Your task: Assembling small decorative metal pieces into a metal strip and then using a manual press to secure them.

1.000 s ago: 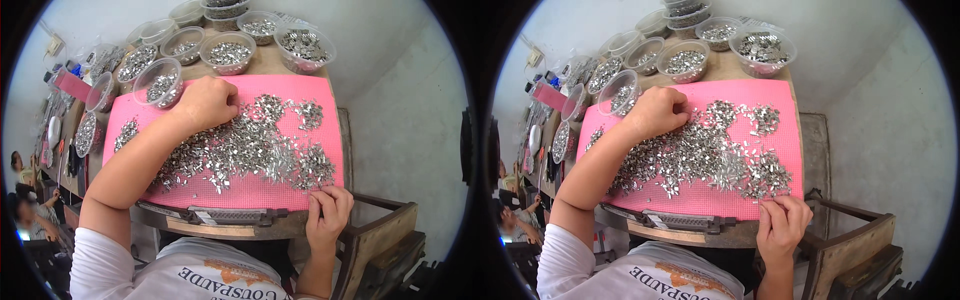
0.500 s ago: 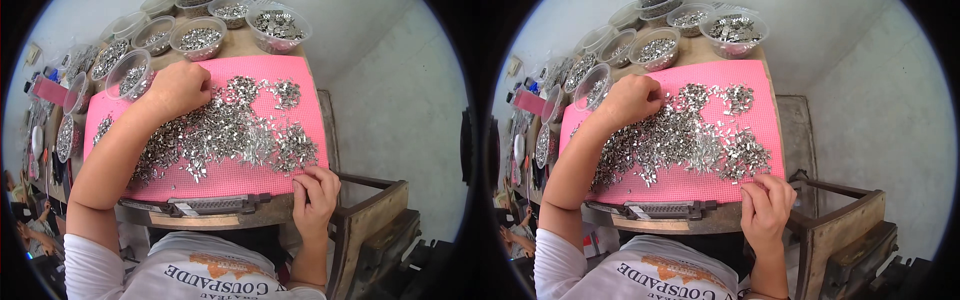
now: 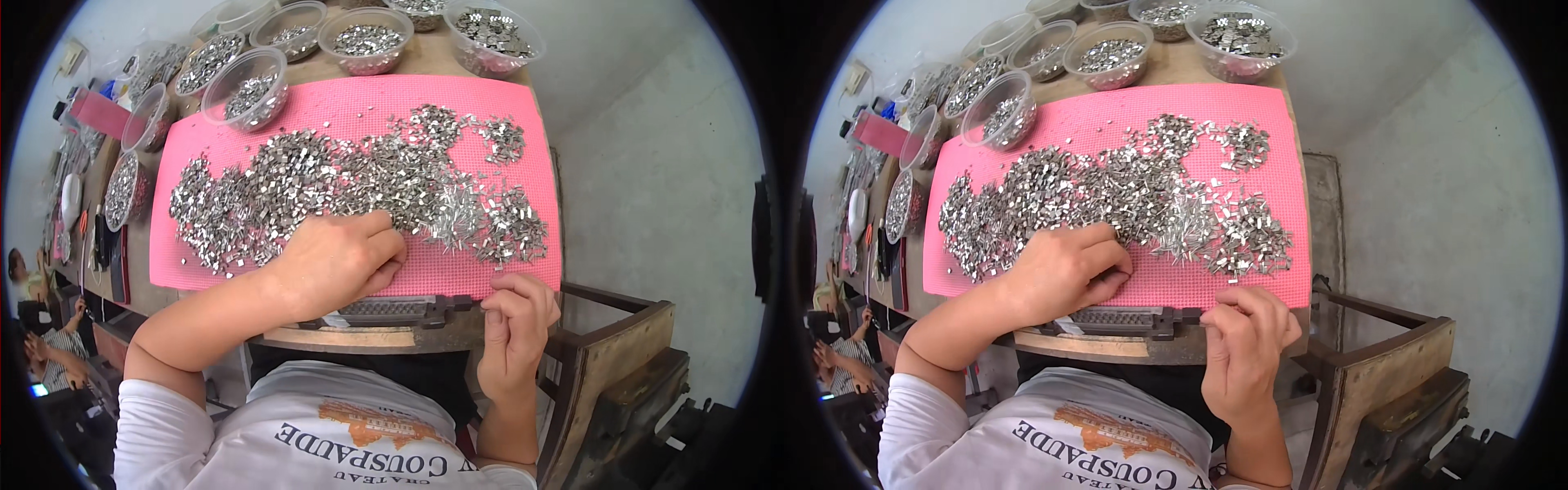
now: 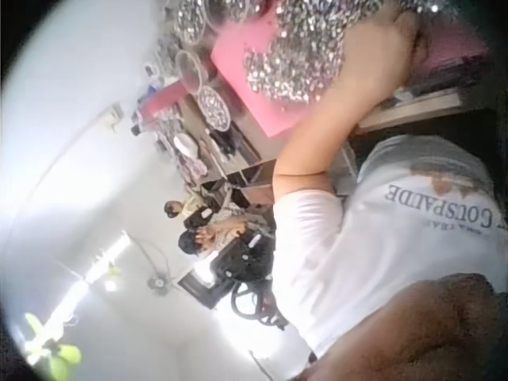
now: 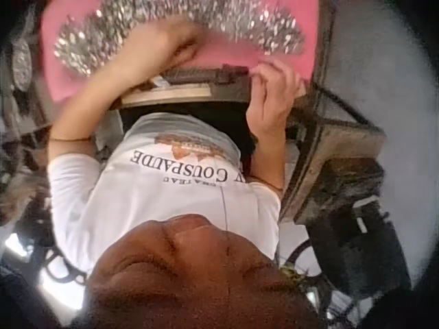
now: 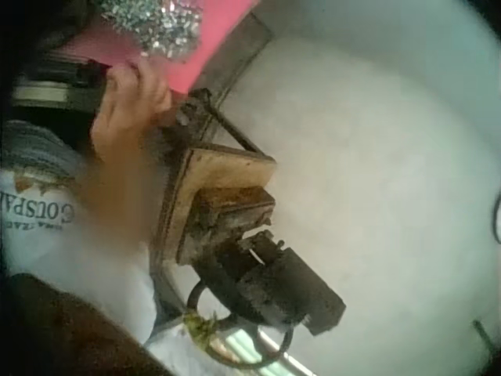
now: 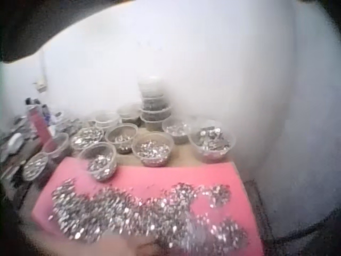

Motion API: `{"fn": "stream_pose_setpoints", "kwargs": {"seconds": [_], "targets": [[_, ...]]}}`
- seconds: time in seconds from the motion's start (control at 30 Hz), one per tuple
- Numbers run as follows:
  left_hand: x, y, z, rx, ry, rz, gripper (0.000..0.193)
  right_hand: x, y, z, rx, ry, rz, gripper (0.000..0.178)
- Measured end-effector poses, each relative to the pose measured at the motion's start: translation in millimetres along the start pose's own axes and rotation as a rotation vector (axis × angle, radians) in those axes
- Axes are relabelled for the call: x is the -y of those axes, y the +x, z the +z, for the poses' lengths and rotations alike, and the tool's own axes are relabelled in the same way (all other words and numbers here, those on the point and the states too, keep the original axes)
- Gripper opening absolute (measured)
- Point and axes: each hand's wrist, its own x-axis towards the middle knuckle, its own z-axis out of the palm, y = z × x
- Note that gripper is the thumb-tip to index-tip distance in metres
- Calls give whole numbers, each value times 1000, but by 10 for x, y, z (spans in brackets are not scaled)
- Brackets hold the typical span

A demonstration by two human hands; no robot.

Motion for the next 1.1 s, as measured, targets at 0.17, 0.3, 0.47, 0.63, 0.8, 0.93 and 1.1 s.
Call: {"fn": "stream_pose_setpoints", "kwargs": {"seconds": [0.17,0.3,0.47,0.63,0.8,0.93,1.1], "targets": [[-136,-110,-50,-88,-81,-22,15,110,-60,101,82,44,-36,14],[-268,-320,48,-123,-231,-38,17,132,-107,218,116,69,-50,16],[-360,-453,296,-214,-104,-20,24,168,-93,298,104,-72,-159,22],[-423,-431,434,-315,18,-1,26,188,-61,304,98,-157,-224,24],[-477,-416,469,-383,138,10,24,229,-77,273,79,-224,-254,24],[-480,-411,483,-422,105,-2,23,251,-74,218,57,-197,-259,23],[-495,-433,536,-452,191,8,24,283,6,135,98,-172,-245,21]]}}
